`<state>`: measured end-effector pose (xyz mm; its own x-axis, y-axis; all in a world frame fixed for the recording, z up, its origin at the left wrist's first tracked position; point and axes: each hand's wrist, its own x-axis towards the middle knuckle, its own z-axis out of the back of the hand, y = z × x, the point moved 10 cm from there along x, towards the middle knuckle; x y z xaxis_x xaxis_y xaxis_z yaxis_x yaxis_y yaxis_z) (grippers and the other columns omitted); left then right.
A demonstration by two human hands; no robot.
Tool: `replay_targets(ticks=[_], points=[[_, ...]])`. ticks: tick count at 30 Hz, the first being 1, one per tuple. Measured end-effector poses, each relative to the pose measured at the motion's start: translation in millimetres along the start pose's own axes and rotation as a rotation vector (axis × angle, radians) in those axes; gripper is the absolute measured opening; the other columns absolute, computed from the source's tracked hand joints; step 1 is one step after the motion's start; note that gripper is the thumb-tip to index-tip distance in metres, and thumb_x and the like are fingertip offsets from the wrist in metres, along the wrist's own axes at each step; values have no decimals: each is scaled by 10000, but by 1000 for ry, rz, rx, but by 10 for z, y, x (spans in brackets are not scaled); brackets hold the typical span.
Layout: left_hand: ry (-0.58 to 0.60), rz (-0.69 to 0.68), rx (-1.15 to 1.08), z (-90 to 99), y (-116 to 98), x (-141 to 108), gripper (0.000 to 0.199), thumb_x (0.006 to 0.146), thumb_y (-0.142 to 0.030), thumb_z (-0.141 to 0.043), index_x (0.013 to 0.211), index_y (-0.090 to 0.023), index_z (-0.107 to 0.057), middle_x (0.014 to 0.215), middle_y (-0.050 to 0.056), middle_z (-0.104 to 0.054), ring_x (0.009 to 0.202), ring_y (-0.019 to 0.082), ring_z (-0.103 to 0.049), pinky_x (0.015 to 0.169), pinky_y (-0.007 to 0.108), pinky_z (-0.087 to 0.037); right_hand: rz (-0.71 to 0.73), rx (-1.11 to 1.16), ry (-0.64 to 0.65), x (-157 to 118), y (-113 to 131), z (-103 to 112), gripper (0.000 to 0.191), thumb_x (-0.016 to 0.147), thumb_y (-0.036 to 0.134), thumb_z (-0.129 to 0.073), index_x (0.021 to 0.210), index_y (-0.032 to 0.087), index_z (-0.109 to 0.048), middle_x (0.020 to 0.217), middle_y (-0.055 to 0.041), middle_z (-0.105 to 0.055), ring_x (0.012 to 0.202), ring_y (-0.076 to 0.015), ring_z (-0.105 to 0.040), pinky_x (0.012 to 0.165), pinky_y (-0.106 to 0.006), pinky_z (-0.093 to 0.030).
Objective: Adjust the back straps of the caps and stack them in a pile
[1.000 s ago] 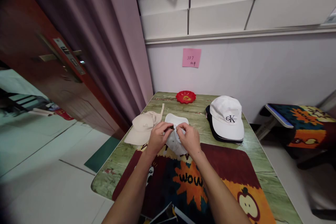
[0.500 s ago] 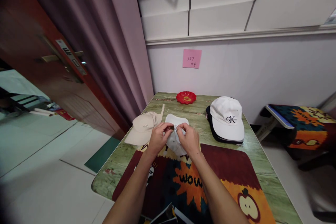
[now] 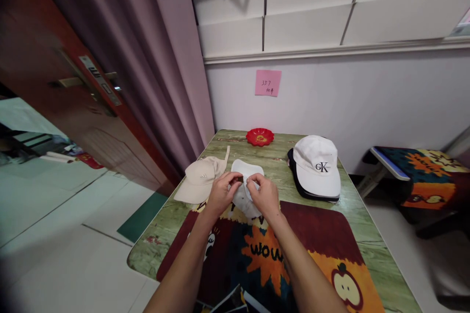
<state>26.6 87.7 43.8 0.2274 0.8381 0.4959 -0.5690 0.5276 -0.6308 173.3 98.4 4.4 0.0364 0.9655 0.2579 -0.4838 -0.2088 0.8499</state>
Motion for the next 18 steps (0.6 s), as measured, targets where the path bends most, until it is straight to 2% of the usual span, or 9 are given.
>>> replay_targets(ticks=[4,10,14,18], points=[[-7,0,-3,-5,-15,-2,221,858,-89,-554,1014,-190,-672,956,63,-695,876,187,-623,805,293,-475,-11,29,-31,1,-27,10,311,865,448,-521,804,199,-697,648,-12,-669,470,-135,-477,542,-263,-358],[-43,83,-138,-17,78,-13,196,813,-102,-584,953,-182,-696,897,46,-667,783,158,-601,757,278,-471,18,52,20,12,-96,-81,289,860,438,-529,787,206,-685,667,-28,-686,549,-166,-591,549,-251,-415],[-104,326,-422,-98,339,-47,170,702,-106,-657,859,-168,-683,772,10,-635,673,123,-565,662,240,-461,33,69,43,19,-117,-117,278,867,431,-531,792,209,-680,680,-30,-692,586,-176,-636,567,-252,-447],[-155,604,-770,-262,589,-168,288,597,-135,-745,866,-151,-644,718,-10,-637,602,107,-581,605,226,-468,40,82,74,15,-118,-166,242,867,409,-546,793,214,-667,679,-26,-700,608,-181,-663,583,-253,-459]])
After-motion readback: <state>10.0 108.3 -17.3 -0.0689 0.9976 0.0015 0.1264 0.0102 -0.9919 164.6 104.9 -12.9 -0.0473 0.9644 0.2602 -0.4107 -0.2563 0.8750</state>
